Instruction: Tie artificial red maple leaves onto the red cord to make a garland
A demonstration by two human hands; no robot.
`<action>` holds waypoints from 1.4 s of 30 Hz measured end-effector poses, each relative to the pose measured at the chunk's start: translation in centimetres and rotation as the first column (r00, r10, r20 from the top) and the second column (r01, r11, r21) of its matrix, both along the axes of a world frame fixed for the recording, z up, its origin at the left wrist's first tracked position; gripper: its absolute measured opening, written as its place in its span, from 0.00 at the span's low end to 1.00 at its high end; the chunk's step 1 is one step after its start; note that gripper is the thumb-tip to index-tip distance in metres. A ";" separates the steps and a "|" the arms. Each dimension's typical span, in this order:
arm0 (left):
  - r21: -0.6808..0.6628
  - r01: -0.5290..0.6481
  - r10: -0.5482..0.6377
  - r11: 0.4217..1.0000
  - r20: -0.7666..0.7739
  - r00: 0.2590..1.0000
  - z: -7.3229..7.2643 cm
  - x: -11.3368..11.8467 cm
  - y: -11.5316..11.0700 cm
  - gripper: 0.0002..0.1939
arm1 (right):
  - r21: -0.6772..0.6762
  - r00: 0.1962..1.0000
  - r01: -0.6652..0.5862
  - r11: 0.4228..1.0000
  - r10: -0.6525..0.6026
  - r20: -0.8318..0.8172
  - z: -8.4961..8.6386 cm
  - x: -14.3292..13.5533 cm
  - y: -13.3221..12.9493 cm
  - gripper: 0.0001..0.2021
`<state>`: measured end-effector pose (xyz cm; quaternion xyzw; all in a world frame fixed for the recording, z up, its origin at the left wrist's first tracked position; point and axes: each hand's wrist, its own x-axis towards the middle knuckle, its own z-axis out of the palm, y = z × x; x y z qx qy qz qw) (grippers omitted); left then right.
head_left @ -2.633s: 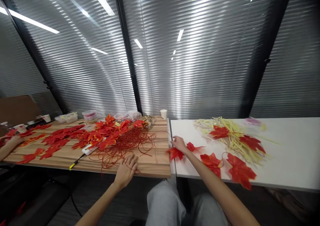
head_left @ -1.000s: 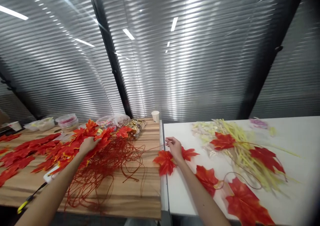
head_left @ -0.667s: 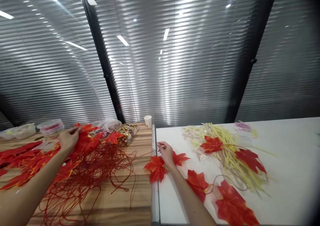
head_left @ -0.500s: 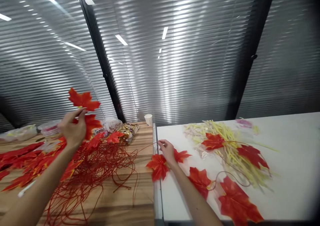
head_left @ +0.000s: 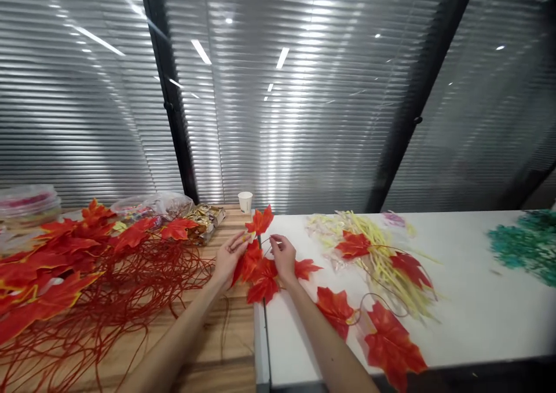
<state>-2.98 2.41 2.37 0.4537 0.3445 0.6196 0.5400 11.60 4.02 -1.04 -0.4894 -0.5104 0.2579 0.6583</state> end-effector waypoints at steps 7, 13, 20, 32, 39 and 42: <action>0.063 -0.022 0.027 0.998 -0.085 0.996 -0.1 -1.1 0.2 0.21 | 0.155 0.991 -0.025 0.988 0.004 0.131 0.9 -0.6 -1.4 0.11; 0.005 0.089 -0.088 0.996 -0.068 0.994 -1.0 -0.5 0.2 0.20 | 0.262 0.961 -0.116 0.958 0.041 0.275 1.3 -1.6 -2.3 0.11; -0.043 0.130 -0.130 0.991 -0.004 0.992 -0.1 -0.6 0.1 0.17 | 0.307 0.940 -0.143 0.941 0.032 0.341 1.6 -2.6 -3.3 0.08; -0.037 0.282 -0.278 0.959 0.082 0.957 -1.3 -0.4 0.5 0.25 | 0.368 0.932 -0.093 0.925 -0.050 0.360 2.1 -2.5 -3.9 0.08; -0.052 0.292 -0.290 0.955 0.048 0.956 -1.3 -0.2 0.0 0.25 | 0.310 0.959 -0.022 0.950 -0.067 0.274 2.4 -2.8 -4.1 0.08; -0.053 0.290 -0.288 0.956 0.047 0.957 -1.3 -0.2 -0.2 0.24 | 0.296 0.966 -0.021 0.955 -0.057 0.253 2.4 -2.9 -4.1 0.08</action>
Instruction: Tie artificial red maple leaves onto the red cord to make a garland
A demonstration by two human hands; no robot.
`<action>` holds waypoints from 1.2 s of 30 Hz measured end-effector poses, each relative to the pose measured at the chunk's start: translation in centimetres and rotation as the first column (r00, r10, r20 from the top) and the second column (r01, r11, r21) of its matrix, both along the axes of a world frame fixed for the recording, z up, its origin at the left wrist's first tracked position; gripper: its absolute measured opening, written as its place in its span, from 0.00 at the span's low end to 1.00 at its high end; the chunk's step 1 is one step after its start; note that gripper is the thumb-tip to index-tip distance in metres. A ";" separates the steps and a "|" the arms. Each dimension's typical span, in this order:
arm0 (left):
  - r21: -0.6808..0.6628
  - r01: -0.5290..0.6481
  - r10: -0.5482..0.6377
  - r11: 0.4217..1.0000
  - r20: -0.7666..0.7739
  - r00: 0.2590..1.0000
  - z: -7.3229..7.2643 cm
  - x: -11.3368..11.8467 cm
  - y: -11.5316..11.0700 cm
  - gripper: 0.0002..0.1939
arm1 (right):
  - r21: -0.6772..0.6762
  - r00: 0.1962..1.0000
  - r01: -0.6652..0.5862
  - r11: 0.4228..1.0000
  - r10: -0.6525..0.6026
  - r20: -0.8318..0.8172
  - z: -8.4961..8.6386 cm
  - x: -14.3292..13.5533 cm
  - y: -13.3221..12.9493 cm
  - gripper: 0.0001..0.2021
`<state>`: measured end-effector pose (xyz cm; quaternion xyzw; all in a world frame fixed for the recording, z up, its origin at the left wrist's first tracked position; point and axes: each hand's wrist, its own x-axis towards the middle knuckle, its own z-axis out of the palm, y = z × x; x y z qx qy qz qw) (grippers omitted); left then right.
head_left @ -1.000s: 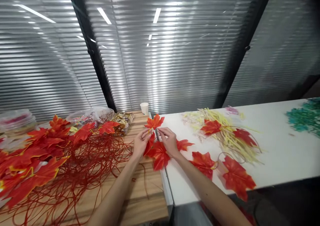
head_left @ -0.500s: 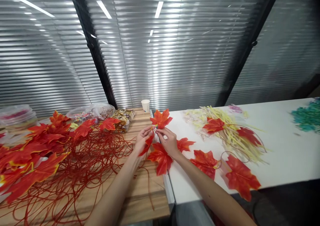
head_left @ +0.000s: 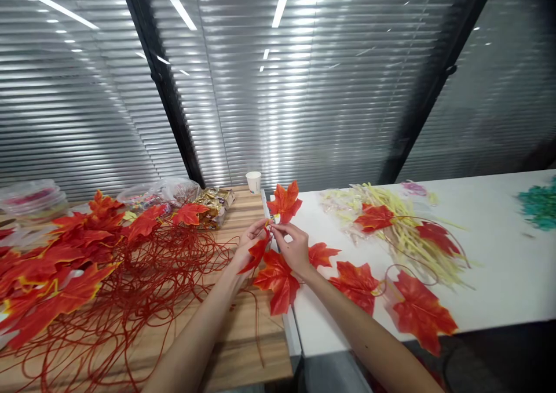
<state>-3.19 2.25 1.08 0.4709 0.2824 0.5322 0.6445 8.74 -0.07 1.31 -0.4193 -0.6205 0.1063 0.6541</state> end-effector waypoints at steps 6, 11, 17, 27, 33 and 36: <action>0.006 -0.012 0.012 1.000 0.016 1.000 0.2 0.1 -0.3 0.22 | -0.015 1.000 -0.008 1.000 0.008 -0.020 0.1 0.1 0.0 0.08; -0.009 0.021 -0.021 1.000 -0.008 1.000 0.3 0.1 -0.5 0.24 | -0.023 1.000 -0.011 1.000 0.011 -0.025 0.2 0.0 0.0 0.07; -0.010 0.026 -0.026 1.000 0.001 1.000 0.2 -0.1 -0.3 0.27 | -0.005 0.999 -0.032 0.999 0.032 -0.033 0.4 0.1 0.0 0.07; 0.009 0.007 -0.007 1.000 0.002 1.000 0.3 0.0 -0.4 0.23 | -0.008 0.998 -0.051 0.999 0.051 -0.047 0.2 0.1 -0.1 0.06; 0.037 -0.033 0.034 0.999 -0.026 0.999 0.9 0.1 -0.4 0.18 | -0.062 0.997 -0.052 0.997 0.048 -0.065 0.1 0.3 0.1 0.06; 0.066 -0.095 0.100 0.993 -0.067 0.993 1.2 0.1 -0.5 0.15 | -0.089 0.990 -0.092 0.992 0.082 -0.111 -0.2 0.3 0.4 0.06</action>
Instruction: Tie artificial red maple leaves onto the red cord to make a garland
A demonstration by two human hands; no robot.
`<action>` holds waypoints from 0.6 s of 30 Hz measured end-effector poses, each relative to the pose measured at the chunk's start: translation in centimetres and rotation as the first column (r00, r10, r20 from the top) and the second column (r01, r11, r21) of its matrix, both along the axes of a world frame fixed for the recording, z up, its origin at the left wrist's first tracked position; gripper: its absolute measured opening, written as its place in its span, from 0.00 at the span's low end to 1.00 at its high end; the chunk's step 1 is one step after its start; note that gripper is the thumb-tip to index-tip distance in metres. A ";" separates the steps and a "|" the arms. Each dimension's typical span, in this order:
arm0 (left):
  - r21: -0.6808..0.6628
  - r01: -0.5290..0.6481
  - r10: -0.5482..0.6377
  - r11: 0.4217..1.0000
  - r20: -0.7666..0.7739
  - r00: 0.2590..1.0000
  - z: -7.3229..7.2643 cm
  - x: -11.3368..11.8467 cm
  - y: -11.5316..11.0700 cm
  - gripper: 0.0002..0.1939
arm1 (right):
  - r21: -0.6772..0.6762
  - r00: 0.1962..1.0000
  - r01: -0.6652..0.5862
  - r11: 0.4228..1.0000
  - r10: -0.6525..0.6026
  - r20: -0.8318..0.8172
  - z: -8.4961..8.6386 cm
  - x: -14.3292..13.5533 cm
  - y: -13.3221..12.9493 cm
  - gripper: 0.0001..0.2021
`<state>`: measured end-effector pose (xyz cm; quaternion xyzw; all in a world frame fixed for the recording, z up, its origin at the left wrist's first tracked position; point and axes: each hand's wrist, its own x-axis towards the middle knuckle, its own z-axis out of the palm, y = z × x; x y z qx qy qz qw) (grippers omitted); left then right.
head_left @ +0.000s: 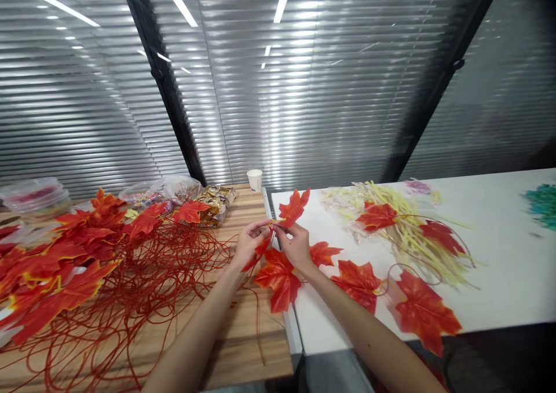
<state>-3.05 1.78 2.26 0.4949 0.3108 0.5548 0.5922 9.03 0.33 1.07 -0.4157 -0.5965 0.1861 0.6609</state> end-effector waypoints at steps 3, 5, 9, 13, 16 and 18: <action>0.011 -0.041 0.041 0.999 -0.035 0.999 0.1 0.1 0.0 0.15 | -0.021 0.997 -0.049 0.999 0.048 -0.053 -0.2 0.0 0.2 0.06; 0.029 -0.073 0.075 0.997 -0.065 0.995 0.0 0.1 0.1 0.14 | -0.030 0.995 -0.069 0.997 0.067 -0.068 -0.2 0.0 0.2 0.07; 0.090 -0.142 0.154 0.986 -0.138 0.978 -0.2 0.0 0.3 0.12 | -0.034 0.996 -0.073 0.997 0.071 -0.056 -0.1 0.0 0.2 0.07; 0.142 -0.142 0.167 0.980 -0.183 0.969 0.1 -0.1 0.1 0.12 | -0.048 0.994 -0.088 0.995 0.085 -0.069 -0.2 0.0 0.2 0.07; 0.158 -0.129 0.161 0.979 -0.207 0.965 0.6 -0.1 -0.3 0.11 | -0.071 0.989 -0.121 0.990 0.113 -0.098 -0.3 0.0 0.2 0.07; 0.158 -0.131 0.164 0.979 -0.217 0.962 0.8 -0.1 -0.5 0.11 | -0.084 0.986 -0.135 0.987 0.126 -0.111 -0.4 0.1 0.3 0.07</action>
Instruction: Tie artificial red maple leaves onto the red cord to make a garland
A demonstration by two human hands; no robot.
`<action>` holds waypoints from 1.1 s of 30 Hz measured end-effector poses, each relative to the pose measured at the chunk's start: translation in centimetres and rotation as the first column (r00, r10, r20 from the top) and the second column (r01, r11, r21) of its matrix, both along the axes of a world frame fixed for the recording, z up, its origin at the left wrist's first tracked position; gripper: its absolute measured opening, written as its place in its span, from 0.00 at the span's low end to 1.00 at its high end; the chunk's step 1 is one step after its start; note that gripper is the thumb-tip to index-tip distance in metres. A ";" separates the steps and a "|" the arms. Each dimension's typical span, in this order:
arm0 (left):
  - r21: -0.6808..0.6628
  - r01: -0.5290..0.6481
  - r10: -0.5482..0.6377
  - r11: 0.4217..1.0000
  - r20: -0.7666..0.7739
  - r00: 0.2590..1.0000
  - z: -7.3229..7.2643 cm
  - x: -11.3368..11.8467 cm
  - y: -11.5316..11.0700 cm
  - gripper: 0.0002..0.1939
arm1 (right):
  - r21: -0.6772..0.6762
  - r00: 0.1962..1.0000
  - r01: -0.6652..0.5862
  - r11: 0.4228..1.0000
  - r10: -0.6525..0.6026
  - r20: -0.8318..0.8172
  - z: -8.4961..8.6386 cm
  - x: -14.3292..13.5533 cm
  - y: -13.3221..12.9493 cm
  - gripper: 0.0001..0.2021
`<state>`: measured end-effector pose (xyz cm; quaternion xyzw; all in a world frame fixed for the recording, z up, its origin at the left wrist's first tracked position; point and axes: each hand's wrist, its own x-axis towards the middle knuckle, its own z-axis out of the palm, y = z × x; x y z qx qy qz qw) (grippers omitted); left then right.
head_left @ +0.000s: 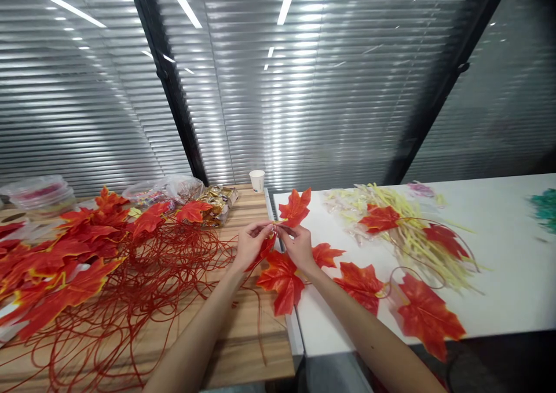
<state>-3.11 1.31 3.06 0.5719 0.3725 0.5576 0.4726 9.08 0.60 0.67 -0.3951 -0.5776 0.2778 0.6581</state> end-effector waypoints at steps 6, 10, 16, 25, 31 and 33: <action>-0.024 -0.010 0.010 1.000 0.015 1.000 -0.3 -0.1 0.3 0.11 | -0.004 1.000 0.003 1.000 -0.003 0.009 -0.2 0.0 0.2 0.07; -0.042 -0.019 0.019 0.999 0.017 1.000 -0.5 -0.1 0.3 0.11 | -0.010 1.000 0.002 1.000 -0.002 0.013 -0.1 0.0 0.3 0.07; -0.054 -0.024 0.025 0.998 0.014 1.000 -0.6 -0.1 0.4 0.11 | -0.024 1.000 -0.008 1.000 0.009 0.023 0.0 -0.1 0.1 0.07; -0.111 0.006 -0.003 0.994 0.032 0.999 -0.9 -0.1 0.6 0.12 | 0.023 0.986 0.014 1.000 -0.017 0.164 0.0 0.1 -0.1 0.08; -0.108 0.048 -0.045 0.993 0.034 0.998 -0.9 -0.3 0.6 0.11 | 0.096 0.967 0.061 0.993 -0.083 0.241 0.2 0.1 -0.5 0.06; -0.105 0.045 -0.042 0.993 0.034 0.999 -0.9 -0.3 0.5 0.11 | 0.099 0.969 0.071 0.993 -0.092 0.231 0.1 0.2 -0.4 0.05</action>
